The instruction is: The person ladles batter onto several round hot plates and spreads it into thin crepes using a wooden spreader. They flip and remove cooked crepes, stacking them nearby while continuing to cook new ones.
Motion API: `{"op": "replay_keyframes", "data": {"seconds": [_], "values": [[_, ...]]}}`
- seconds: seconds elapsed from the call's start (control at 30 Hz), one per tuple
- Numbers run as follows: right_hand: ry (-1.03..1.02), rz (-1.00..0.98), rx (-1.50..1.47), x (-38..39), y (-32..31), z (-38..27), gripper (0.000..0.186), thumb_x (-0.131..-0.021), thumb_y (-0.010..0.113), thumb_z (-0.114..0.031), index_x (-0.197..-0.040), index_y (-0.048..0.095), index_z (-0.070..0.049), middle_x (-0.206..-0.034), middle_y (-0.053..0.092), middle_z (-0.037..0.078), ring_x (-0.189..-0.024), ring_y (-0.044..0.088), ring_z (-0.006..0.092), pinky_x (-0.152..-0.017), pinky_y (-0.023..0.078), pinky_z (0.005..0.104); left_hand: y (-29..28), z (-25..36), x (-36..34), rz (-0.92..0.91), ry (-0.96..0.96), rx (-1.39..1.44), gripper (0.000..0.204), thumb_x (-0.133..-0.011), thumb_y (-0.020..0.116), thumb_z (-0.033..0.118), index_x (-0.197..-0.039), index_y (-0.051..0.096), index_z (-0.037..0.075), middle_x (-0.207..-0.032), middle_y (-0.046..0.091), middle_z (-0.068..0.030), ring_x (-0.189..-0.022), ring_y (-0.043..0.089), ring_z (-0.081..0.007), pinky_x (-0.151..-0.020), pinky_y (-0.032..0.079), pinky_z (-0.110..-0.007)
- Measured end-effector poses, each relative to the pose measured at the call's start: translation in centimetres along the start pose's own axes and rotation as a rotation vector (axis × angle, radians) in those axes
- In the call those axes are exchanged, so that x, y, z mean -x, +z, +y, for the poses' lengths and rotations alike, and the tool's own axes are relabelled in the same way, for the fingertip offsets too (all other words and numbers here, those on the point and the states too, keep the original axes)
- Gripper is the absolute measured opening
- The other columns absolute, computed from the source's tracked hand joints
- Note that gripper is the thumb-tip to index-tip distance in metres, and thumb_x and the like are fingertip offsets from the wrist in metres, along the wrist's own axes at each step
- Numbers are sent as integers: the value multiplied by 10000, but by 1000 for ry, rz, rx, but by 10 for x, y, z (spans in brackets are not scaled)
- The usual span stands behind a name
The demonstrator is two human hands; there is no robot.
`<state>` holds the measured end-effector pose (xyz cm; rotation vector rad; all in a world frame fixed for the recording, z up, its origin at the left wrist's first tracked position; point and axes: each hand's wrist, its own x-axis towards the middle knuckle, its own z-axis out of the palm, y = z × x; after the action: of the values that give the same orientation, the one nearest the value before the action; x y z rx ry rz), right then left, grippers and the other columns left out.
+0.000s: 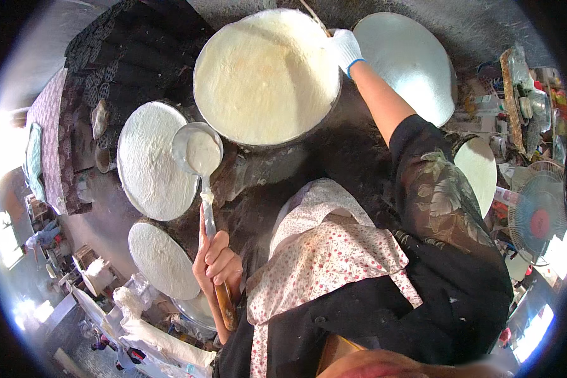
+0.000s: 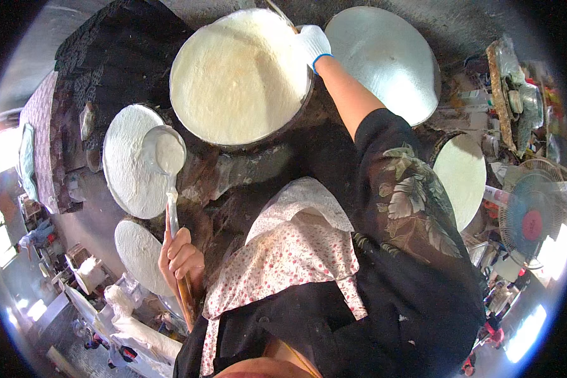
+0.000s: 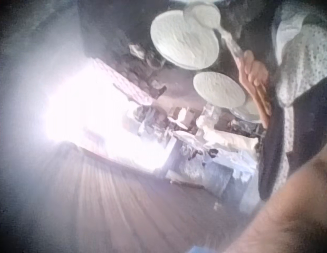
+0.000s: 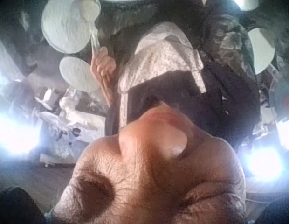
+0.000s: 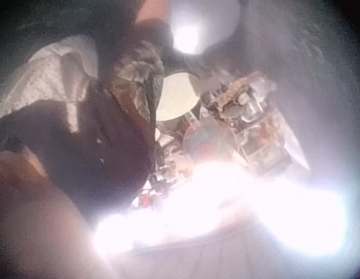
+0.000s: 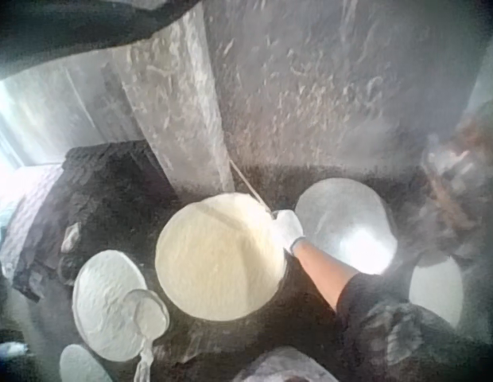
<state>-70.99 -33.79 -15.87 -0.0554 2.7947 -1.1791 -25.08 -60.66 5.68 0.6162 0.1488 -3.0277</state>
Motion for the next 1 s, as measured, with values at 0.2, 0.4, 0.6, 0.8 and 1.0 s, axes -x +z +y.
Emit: {"op": "replay_keyframes", "data": {"seconds": [0.2, 0.4, 0.6, 0.8, 1.0], "values": [[-87, 113, -496, 106, -79, -86, 361, -861, 875, -284, -1106, 808, -28, -978, 783, 42, -882, 702, 119, -820, 562, 293, -12, 22, 34, 50, -22, -23, 595, -1137, 337, 53, -1700, 176, 158, -812, 455, -34, -523, 474, -58, -416, 464, -214], [86, 597, -826, 313, -215, -74, 274, -871, 868, -152, -1109, 803, -34, -990, 785, 48, -833, 712, 119, -784, 556, 274, -31, 48, 41, 67, -212, -60, 544, -1147, 330, 85, -1680, 226, 107, -814, 447, -38, -520, 451, -72, -429, 443, -224], [193, 1011, -677, 555, -347, 47, 372, -941, 771, -239, -1236, 734, -15, -1020, 751, 36, -913, 692, 131, -823, 562, 330, -92, -20, 78, -50, -490, -85, 440, -1164, 301, 141, -1593, 292, 42, -825, 437, -47, -540, 457, -99, -467, 436, -256], [427, 1077, 233, 911, -579, 235, 247, -881, 780, -272, -862, 752, -28, -711, 652, 12, -628, 582, 140, -601, 490, 360, -114, -202, 168, 97, -859, -345, 404, -1164, 413, 307, -802, 383, 132, -664, 423, 8, -447, 421, -82, -397, 417, -246], [527, 936, 619, 1014, -697, 244, 167, -861, 713, -213, -949, 795, -96, -818, 733, 97, -734, 686, 251, -707, 554, 411, -94, -269, 257, 137, -876, -364, 396, -1173, 390, 299, -835, 399, 93, -704, 418, -4, -466, 427, -77, -400, 420, -249]]}}
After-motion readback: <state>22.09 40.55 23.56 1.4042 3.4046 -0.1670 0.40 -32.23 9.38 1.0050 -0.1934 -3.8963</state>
